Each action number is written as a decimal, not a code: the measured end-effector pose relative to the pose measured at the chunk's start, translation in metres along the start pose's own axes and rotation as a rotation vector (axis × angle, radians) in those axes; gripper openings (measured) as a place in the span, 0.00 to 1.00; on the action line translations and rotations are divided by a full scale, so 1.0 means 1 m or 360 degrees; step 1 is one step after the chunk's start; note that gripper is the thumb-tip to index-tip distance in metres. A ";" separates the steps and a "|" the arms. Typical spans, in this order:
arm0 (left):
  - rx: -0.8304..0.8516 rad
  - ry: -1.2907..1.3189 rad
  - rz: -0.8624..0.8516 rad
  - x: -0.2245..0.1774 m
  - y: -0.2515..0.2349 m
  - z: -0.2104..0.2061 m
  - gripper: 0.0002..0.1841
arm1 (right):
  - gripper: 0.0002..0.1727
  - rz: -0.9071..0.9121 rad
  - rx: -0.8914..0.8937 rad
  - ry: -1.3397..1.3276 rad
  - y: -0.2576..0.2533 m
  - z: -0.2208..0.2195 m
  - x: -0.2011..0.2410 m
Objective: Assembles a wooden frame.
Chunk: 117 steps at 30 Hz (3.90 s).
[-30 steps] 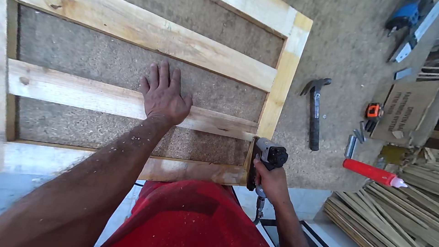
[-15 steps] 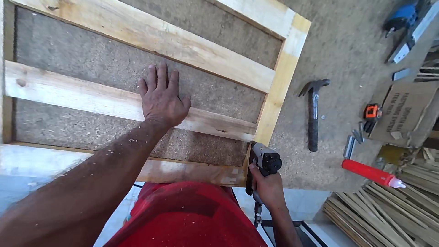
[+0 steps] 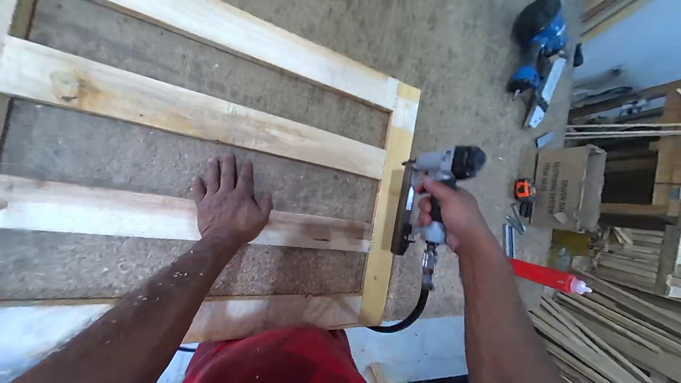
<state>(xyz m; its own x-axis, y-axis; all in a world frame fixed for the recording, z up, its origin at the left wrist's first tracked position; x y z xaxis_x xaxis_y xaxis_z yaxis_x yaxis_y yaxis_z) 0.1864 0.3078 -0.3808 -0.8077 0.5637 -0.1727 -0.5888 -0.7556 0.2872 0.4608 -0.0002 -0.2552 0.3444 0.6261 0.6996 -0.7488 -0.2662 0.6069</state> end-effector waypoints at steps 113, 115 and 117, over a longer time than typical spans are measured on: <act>-0.0097 0.0578 -0.0067 0.427 -0.031 0.075 0.35 | 0.34 -0.0119 0.0342 0.0144 0.093 -0.632 0.192; -0.0114 0.0595 -0.0068 0.427 -0.031 0.075 0.34 | 0.33 -0.0106 0.0352 0.0145 0.094 -0.632 0.190; -0.0121 0.0616 -0.0069 0.427 -0.031 0.076 0.34 | 0.33 -0.0113 0.0356 0.0155 0.096 -0.631 0.189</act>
<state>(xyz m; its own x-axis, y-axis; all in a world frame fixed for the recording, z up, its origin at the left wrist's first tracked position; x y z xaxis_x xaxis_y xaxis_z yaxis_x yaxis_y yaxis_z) -0.1383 0.5974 -0.3918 -0.7258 0.4391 -0.5296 -0.6113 -0.7648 0.2037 0.0963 0.5549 -0.3031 0.3271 0.7138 0.6193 -0.5771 -0.3681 0.7291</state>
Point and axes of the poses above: each hand's wrist, its own y-axis away from the middle knuckle, its own z-axis out of the back of the hand, x = y × z, the point moved 10 cm from there along -y, towards the middle knuckle, and after that the axes turned 7 degrees about z, right-handed, at the moved point
